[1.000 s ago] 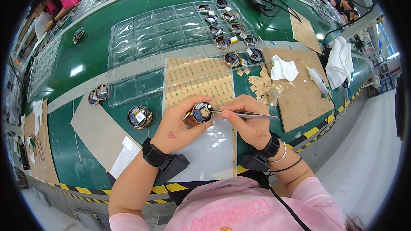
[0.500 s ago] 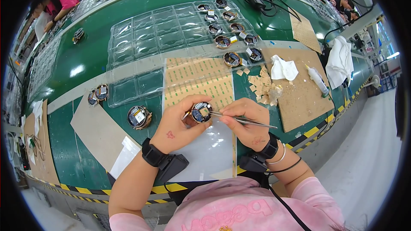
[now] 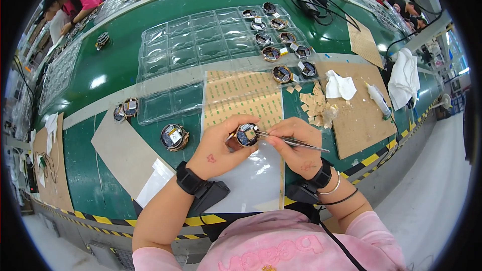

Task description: The person peels a small adhesive square from a sheet using tweezers, places it onto the internal components of a watch, and presses it down. They then pick up a battery, position it over the adhesive, and press it into the watch casing.

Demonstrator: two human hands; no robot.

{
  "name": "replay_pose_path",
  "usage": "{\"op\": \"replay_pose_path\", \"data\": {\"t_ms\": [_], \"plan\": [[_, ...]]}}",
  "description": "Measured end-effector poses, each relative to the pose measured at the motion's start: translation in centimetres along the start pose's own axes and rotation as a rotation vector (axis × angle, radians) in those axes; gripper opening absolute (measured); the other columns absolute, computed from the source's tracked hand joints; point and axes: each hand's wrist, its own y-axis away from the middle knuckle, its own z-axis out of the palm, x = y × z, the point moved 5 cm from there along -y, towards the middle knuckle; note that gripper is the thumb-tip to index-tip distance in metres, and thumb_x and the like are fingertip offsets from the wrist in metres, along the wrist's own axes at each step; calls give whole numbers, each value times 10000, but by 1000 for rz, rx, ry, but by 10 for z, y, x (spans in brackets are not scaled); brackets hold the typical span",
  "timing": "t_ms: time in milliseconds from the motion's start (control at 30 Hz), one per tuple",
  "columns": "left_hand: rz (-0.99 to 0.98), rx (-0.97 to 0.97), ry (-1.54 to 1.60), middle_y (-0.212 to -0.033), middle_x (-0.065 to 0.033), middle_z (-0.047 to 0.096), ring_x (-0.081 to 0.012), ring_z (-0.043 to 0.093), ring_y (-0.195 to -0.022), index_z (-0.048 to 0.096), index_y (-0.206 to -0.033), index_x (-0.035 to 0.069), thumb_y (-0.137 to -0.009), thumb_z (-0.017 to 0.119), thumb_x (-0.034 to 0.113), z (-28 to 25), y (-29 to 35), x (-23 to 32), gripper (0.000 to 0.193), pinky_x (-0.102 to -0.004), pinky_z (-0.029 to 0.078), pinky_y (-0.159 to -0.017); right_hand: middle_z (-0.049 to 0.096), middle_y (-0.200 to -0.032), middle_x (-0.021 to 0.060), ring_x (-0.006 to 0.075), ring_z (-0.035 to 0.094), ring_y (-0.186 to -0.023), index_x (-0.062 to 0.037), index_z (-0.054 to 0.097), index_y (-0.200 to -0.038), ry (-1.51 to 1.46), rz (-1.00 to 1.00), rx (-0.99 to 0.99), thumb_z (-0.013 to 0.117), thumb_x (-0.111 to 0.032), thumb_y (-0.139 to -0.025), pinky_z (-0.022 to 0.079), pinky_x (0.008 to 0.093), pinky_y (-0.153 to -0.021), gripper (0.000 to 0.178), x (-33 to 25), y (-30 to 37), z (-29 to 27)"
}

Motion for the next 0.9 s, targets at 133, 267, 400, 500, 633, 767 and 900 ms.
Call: {"op": "replay_pose_path", "data": {"t_ms": [133,267,400,500,633,767,900], "plan": [[16,5,-16,-988,-21,599,-61,564,-755,564,-1213,73,-756,711,7,-3,-1,3,484,-205,483,-610,661,-816,105,191,632,-691,-19,646,-855,13,19,9,745,3,-749,492,269,-600,147,3,0,2],[-1,9,17,-1008,-20,598,-78,581,-818,556,-1221,73,-764,704,-5,-5,3,2,487,-215,502,-658,658,-811,103,191,626,-688,-19,647,-856,40,37,-3,747,-13,-754,488,276,-599,143,1,0,5],[68,17,42,-1130,-31,587,-100,578,-961,542,-1235,86,-779,713,35,-2,6,-2,490,-241,511,-719,643,-807,108,197,611,-691,-12,638,-852,57,47,5,719,1,-769,478,277,-609,116,-2,4,3],[88,-6,27,-1074,-37,599,-86,575,-905,535,-1236,82,-787,697,29,1,3,4,480,-228,503,-700,631,-817,117,201,605,-702,-3,626,-858,84,43,23,684,35,-777,472,266,-632,107,-3,7,-1],[-10,-35,-53,-1037,-37,605,-75,572,-873,528,-1236,72,-786,689,17,-2,4,7,480,-223,502,-699,630,-821,120,193,603,-712,4,618,-859,7,78,32,688,39,-771,473,265,-644,118,-4,6,2],[37,-31,-12,-1032,-35,605,-73,573,-874,521,-1243,68,-782,688,8,-3,5,3,494,-225,502,-713,630,-823,118,188,599,-708,9,613,-847,3,71,24,693,41,-769,473,265,-650,116,-6,4,4],[110,-11,-6,-1029,-33,606,-71,576,-886,517,-1249,70,-782,687,7,-4,6,6,501,-225,502,-730,632,-821,114,176,595,-710,10,616,-849,-34,72,3,692,27,-781,470,261,-651,103,-4,4,7]]}}
